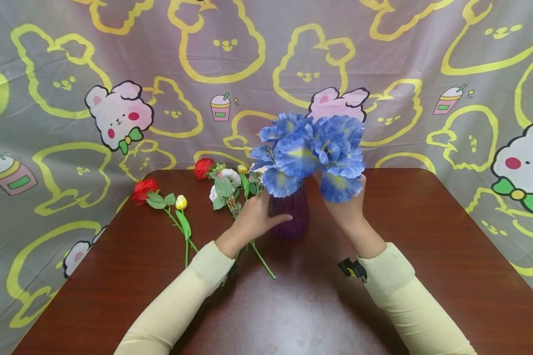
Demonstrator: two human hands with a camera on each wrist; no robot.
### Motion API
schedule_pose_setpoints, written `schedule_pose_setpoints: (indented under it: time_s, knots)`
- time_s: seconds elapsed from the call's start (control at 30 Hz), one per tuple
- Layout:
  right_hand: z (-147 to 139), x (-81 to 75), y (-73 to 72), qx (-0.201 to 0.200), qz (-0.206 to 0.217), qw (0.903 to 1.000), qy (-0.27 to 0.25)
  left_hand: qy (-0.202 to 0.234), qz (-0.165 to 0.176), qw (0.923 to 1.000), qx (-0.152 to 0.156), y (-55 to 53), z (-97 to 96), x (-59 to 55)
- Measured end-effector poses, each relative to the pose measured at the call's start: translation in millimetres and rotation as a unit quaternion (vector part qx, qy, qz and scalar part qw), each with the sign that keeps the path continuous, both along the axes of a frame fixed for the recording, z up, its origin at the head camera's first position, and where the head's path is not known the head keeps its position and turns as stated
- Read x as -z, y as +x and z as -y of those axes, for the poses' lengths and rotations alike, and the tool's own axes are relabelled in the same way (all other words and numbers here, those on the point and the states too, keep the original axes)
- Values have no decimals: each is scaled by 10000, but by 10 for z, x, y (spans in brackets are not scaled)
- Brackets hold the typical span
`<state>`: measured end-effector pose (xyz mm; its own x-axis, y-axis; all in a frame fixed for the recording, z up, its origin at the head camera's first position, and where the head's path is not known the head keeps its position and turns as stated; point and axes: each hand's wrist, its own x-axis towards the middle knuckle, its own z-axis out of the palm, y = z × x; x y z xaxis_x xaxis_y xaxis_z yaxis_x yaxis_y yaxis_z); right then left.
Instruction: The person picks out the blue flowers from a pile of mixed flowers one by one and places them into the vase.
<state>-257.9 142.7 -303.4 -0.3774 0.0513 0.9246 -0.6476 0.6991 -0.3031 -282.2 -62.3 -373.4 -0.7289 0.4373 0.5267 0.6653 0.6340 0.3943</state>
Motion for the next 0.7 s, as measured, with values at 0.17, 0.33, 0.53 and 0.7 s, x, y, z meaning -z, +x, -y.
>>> schedule_pose_setpoints:
  time_s: [0.17,0.33,0.53,0.7]
  knots:
    - [-18,39,4,-461,205,9972,-552,5,-9,10000,11,2,-2,2]
    - [-71,110,-26,-583,21,9962,-648,-7,10,10000,-30,2,-8,4]
    - [-86,143,-31,-656,13,9947,-790,-29,-45,10000,-29,3,-8,7]
    - [-96,170,-29,-635,55,9954,-714,11,27,10000,-38,7,-4,5]
